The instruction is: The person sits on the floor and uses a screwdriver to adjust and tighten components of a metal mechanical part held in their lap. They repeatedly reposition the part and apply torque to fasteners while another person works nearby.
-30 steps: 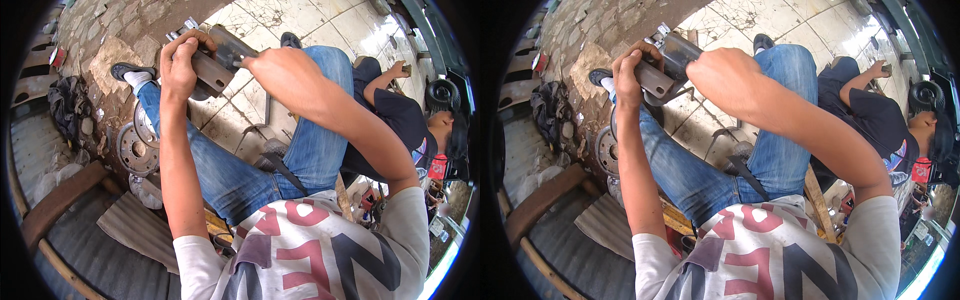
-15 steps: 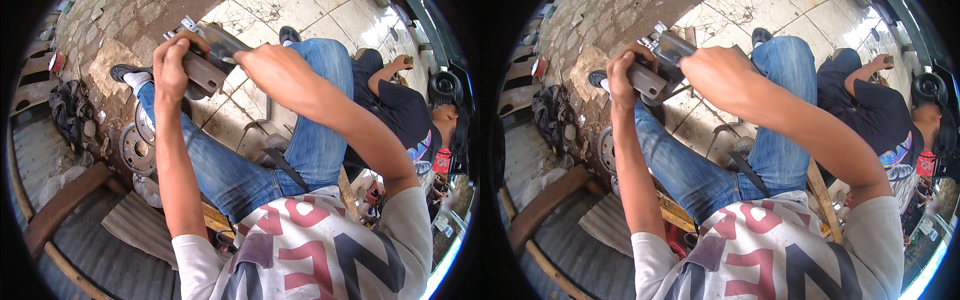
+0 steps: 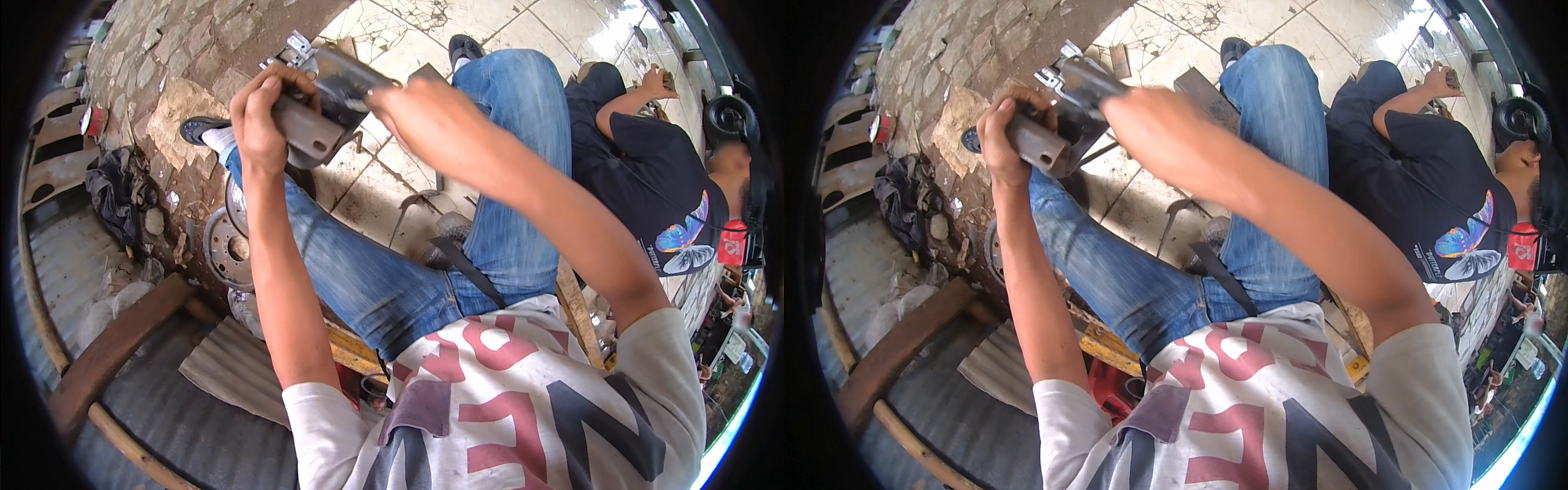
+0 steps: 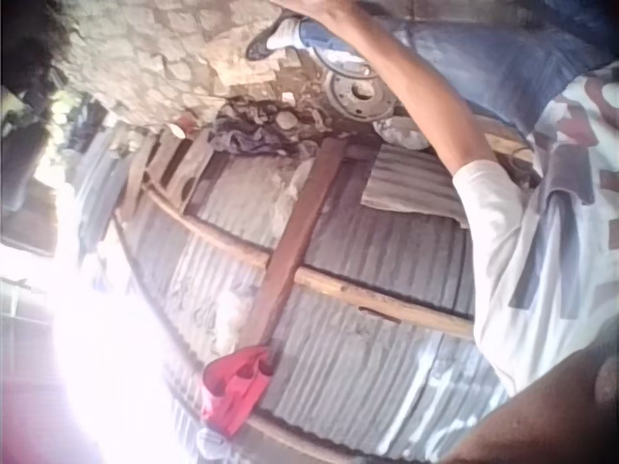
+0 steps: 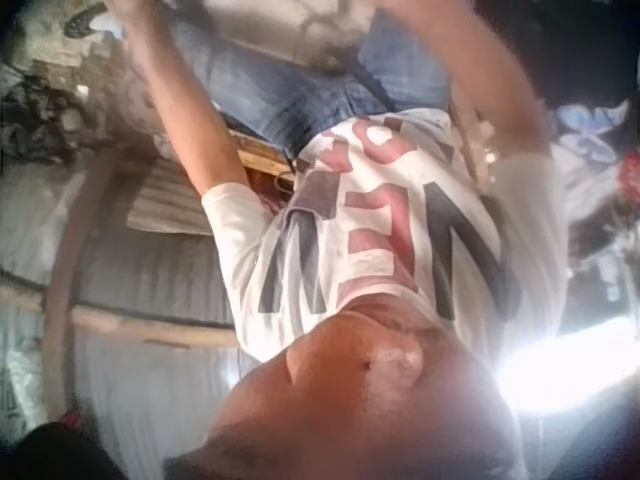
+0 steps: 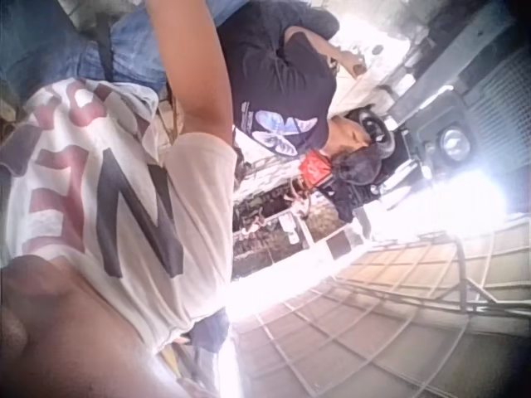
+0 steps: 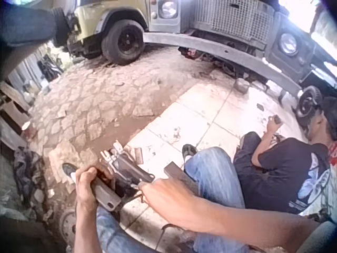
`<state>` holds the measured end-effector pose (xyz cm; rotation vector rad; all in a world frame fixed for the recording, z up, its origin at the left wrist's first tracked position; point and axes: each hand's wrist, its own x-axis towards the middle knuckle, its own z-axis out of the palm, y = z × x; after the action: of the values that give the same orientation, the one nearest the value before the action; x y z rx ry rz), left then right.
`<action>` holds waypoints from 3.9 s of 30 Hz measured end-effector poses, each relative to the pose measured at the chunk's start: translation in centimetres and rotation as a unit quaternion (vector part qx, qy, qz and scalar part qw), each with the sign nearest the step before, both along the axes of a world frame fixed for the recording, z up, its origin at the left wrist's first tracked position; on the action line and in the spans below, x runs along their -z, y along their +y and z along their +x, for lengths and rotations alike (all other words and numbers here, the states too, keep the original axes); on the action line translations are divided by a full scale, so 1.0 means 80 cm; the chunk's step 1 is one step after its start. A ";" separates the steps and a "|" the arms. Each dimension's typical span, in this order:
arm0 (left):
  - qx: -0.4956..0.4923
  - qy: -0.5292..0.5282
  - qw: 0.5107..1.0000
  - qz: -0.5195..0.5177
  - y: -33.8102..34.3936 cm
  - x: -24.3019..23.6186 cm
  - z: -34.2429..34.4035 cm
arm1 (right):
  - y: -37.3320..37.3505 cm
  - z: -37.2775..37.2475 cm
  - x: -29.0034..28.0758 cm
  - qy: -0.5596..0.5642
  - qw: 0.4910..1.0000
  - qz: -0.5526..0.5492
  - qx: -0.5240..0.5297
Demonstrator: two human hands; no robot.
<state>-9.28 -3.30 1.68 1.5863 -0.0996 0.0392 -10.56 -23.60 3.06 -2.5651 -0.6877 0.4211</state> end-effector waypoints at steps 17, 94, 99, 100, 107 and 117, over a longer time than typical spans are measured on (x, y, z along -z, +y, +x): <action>0.019 -0.023 0.999 0.017 -0.004 0.005 0.003 | -0.005 -0.034 0.032 -0.004 0.991 0.102 0.084; -0.043 -0.058 0.994 -0.081 0.017 0.012 -0.040 | -0.006 -0.078 -0.005 -0.079 0.925 0.359 0.097; -0.035 -0.069 0.993 -0.087 0.017 0.012 -0.039 | -0.007 -0.062 -0.011 -0.099 0.947 0.301 0.062; -0.033 -0.060 0.993 -0.099 0.016 0.011 -0.039 | -0.008 -0.060 -0.011 -0.094 0.949 0.294 0.058; -0.040 -0.034 0.993 -0.104 0.007 0.006 -0.038 | -0.015 -0.055 -0.009 -0.062 0.950 0.300 0.057; -0.034 -0.050 0.997 -0.055 0.003 0.005 -0.038 | -0.024 -0.058 0.004 0.043 0.896 0.394 0.202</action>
<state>-12.28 -3.06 1.28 1.4765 -0.1194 0.1738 -15.22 -25.54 2.75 -1.8209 -0.1988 0.0765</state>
